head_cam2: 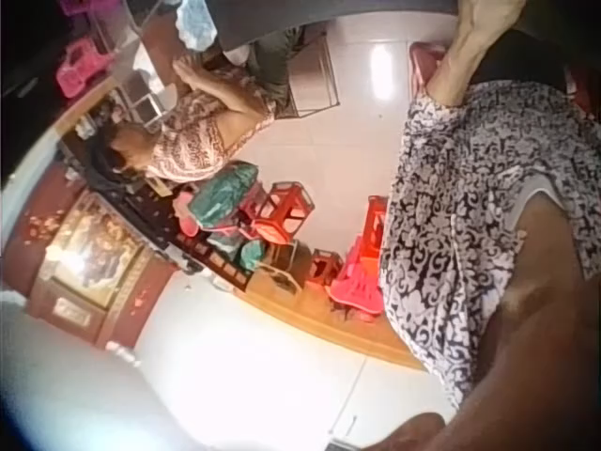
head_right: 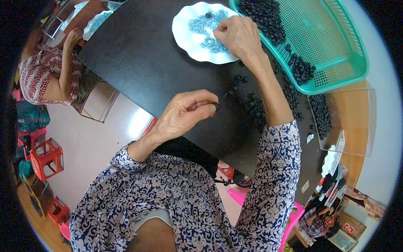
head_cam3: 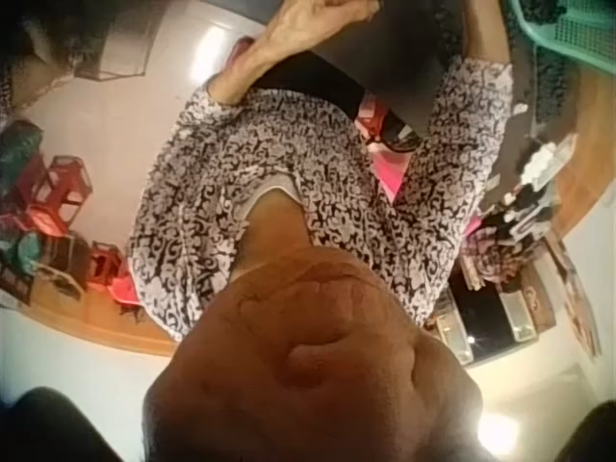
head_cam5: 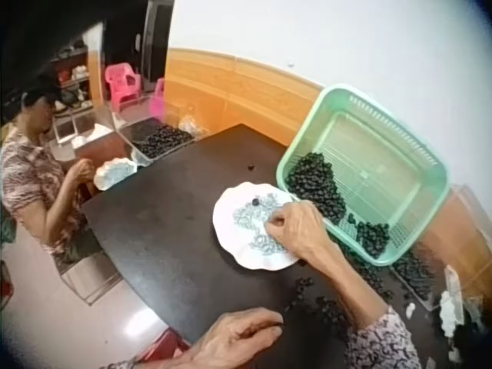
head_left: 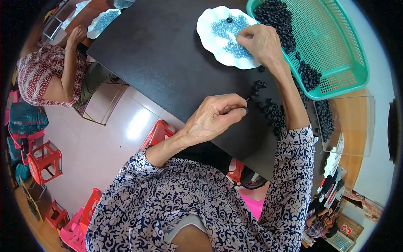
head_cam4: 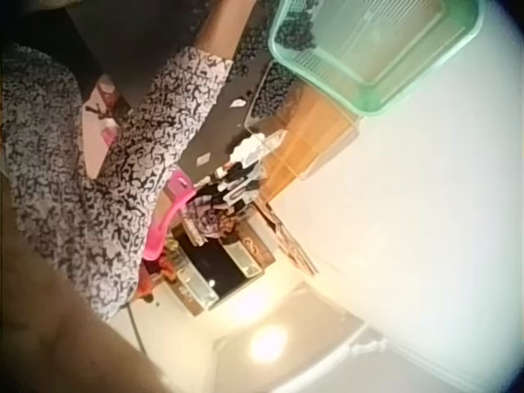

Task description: Inserting small blue beads into black circular components.

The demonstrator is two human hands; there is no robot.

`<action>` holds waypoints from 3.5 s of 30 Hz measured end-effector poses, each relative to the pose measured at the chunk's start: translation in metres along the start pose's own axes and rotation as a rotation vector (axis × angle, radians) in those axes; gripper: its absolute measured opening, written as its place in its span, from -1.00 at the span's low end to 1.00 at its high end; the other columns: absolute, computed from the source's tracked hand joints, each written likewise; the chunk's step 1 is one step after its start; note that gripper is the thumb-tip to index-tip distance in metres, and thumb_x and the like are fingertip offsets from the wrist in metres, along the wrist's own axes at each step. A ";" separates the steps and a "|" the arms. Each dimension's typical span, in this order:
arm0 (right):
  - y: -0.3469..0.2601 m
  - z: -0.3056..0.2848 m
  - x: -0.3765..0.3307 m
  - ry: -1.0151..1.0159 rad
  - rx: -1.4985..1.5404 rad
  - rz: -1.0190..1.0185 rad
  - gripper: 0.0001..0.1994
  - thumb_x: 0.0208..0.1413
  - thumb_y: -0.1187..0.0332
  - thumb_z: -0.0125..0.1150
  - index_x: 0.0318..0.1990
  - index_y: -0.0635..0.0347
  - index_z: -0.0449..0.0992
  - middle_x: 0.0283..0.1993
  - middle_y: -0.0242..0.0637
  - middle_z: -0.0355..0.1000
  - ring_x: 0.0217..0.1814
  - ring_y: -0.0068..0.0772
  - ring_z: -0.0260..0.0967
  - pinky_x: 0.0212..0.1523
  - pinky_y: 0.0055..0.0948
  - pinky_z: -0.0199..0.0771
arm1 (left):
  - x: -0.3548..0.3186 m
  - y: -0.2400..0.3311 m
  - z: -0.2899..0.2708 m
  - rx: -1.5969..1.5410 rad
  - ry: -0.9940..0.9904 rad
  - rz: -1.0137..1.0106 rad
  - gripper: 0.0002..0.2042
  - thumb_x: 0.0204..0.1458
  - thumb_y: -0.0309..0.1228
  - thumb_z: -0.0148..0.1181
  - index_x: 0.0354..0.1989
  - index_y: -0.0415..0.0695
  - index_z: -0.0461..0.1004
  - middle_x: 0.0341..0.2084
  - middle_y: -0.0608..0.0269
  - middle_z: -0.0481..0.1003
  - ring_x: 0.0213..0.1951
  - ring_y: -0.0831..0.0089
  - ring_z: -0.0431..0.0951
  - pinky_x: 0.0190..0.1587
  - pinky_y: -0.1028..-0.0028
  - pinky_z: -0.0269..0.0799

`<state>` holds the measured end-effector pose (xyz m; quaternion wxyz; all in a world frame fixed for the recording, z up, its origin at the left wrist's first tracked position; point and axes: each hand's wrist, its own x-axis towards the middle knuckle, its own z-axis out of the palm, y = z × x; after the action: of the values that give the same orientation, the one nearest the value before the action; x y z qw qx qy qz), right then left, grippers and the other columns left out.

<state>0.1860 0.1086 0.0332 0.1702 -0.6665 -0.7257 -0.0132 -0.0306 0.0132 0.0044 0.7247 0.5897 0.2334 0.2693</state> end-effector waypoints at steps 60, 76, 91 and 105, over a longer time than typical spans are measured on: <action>-0.087 -0.014 -0.206 0.232 1.069 0.230 -0.93 0.07 0.60 0.22 -0.27 0.36 0.52 -0.43 -0.42 0.46 -0.42 -0.71 0.37 -0.38 -0.72 0.36 | -0.031 -0.022 0.019 -0.225 0.030 0.077 -0.81 0.22 -0.43 0.00 -0.17 -0.31 0.46 -0.44 0.29 0.49 -0.39 0.63 0.43 -0.27 0.66 0.35; 0.018 -0.065 -0.211 0.057 -0.175 0.087 -0.77 -0.09 0.43 0.24 -0.21 0.19 0.57 -0.29 -0.21 0.52 -0.23 -0.17 0.42 -0.14 -0.27 0.42 | -0.032 -0.021 0.016 -0.100 -0.024 0.105 -0.78 0.22 -0.38 0.01 -0.14 -0.31 0.43 -0.40 0.18 0.48 -0.34 0.53 0.44 -0.18 0.51 0.39; -0.016 -0.067 -0.195 0.183 0.187 0.174 -0.81 -0.12 0.52 0.22 -0.27 0.25 0.54 -0.48 -0.29 0.47 -0.39 -0.46 0.45 -0.30 -0.50 0.43 | -0.024 -0.018 0.019 -0.110 0.006 0.073 -0.83 0.21 -0.45 0.01 -0.23 -0.31 0.46 -0.45 0.29 0.49 -0.39 0.61 0.44 -0.23 0.59 0.40; -0.069 -0.023 -0.202 0.205 1.107 0.311 -0.84 -0.03 0.60 0.28 -0.25 0.34 0.55 -0.39 -0.43 0.49 -0.33 -0.72 0.40 -0.28 -0.70 0.41 | -0.014 -0.021 0.023 -0.163 0.021 0.068 -0.79 0.23 -0.40 0.01 -0.16 -0.32 0.45 -0.45 0.30 0.49 -0.38 0.61 0.43 -0.24 0.60 0.40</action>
<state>0.1355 -0.0994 0.0156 0.5625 -0.5723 -0.4982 0.3284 -0.0238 -0.0160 -0.0116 0.7582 0.5336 0.1981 0.3181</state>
